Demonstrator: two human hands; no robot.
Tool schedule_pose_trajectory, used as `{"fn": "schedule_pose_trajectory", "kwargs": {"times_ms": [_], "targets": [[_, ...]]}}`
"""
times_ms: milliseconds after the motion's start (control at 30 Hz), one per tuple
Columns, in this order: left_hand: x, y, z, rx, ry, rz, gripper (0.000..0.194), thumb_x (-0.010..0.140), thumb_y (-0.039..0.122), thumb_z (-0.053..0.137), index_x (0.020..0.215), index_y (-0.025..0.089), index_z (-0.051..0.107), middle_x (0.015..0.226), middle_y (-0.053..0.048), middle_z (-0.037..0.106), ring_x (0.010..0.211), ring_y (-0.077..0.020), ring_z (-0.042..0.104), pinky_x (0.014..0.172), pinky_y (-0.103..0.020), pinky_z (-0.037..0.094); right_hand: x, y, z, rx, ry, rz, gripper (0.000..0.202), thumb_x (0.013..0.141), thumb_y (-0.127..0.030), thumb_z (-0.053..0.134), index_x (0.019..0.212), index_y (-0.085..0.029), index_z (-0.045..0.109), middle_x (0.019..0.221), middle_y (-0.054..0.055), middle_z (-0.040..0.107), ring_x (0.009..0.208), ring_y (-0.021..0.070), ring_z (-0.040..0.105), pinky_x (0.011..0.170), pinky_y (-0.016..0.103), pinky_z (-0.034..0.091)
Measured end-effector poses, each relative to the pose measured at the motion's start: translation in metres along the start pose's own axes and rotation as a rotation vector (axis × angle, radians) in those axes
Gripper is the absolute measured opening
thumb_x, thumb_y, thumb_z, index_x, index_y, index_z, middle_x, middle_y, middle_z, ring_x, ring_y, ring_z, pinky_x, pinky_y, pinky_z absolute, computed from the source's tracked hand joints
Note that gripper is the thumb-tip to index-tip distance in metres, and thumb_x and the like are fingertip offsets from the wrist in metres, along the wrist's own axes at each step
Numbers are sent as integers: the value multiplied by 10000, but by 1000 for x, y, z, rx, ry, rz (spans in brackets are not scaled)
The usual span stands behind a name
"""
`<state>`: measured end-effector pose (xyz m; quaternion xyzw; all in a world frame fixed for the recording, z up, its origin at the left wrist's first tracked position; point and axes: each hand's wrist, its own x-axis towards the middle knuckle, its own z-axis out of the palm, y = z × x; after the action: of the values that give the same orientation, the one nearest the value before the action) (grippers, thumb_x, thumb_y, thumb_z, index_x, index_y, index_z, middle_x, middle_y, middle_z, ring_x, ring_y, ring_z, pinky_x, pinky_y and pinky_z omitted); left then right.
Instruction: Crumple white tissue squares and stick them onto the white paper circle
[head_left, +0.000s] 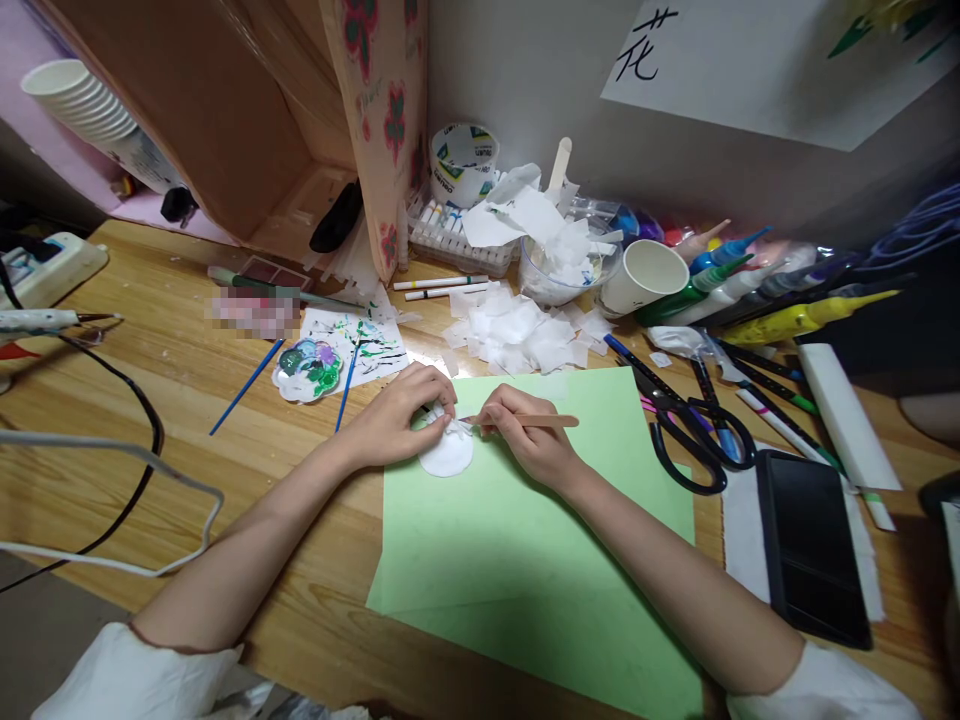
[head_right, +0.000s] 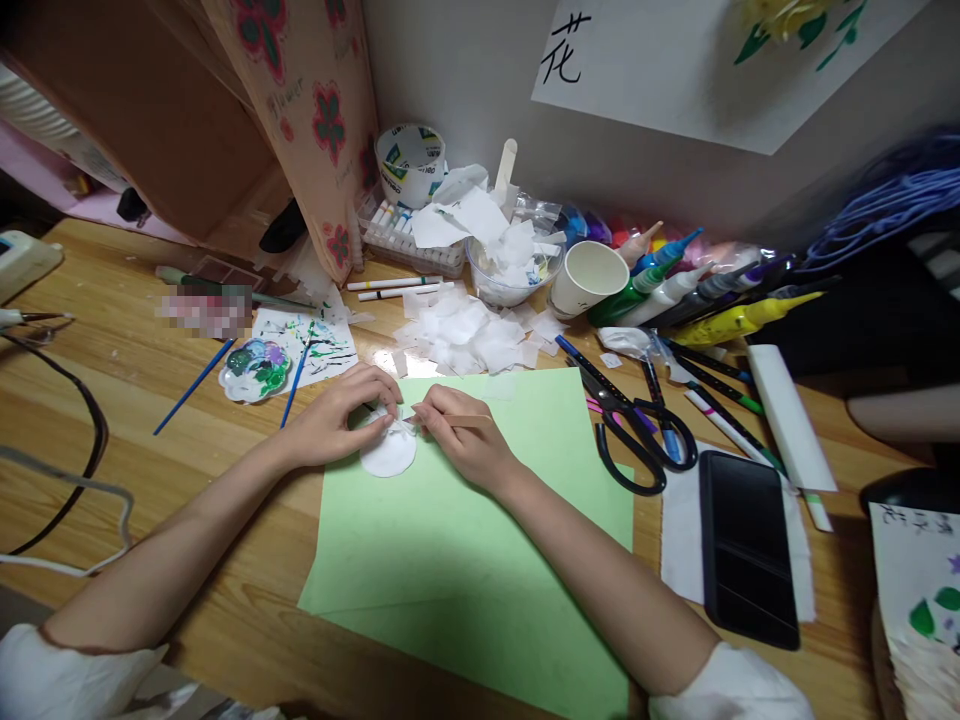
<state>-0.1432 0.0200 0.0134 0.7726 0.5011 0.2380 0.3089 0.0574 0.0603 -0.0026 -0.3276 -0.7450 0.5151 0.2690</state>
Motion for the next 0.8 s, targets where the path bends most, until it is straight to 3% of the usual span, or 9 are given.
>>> {"fn": "schedule_pose_trajectory", "kwargs": {"times_ms": [133,300,533,800], "targets": [[0,0,1,2,-1,0,80,816,188,476,850,180,547,956,-43,556,959,-175,478,870,-312,389,1,1,0,-87,-43,-62,343,920,-381,375,683,-184,524,641,0,544,610,112,506,598,253,377],[1,0,0,7,-8,-1,93,823,199,470,863,186,552,958,-44,558,961,-178,480,873,-317,389,3,1,0,-49,-65,-9,354,919,-403,368,698,-187,541,649,0,540,617,116,511,584,256,378],[1,0,1,7,-1,4,83,815,190,479,853,181,553,957,-42,557,958,-174,483,872,-313,389,0,3,1,106,89,18,364,915,-411,376,697,-189,564,623,-6,565,586,111,560,569,250,404],[1,0,1,5,0,0,79,814,190,480,854,185,549,955,-41,558,952,-173,482,864,-313,394,3,2,0,87,-31,51,354,906,-421,393,705,-185,564,642,-5,546,609,114,538,601,261,399]]}}
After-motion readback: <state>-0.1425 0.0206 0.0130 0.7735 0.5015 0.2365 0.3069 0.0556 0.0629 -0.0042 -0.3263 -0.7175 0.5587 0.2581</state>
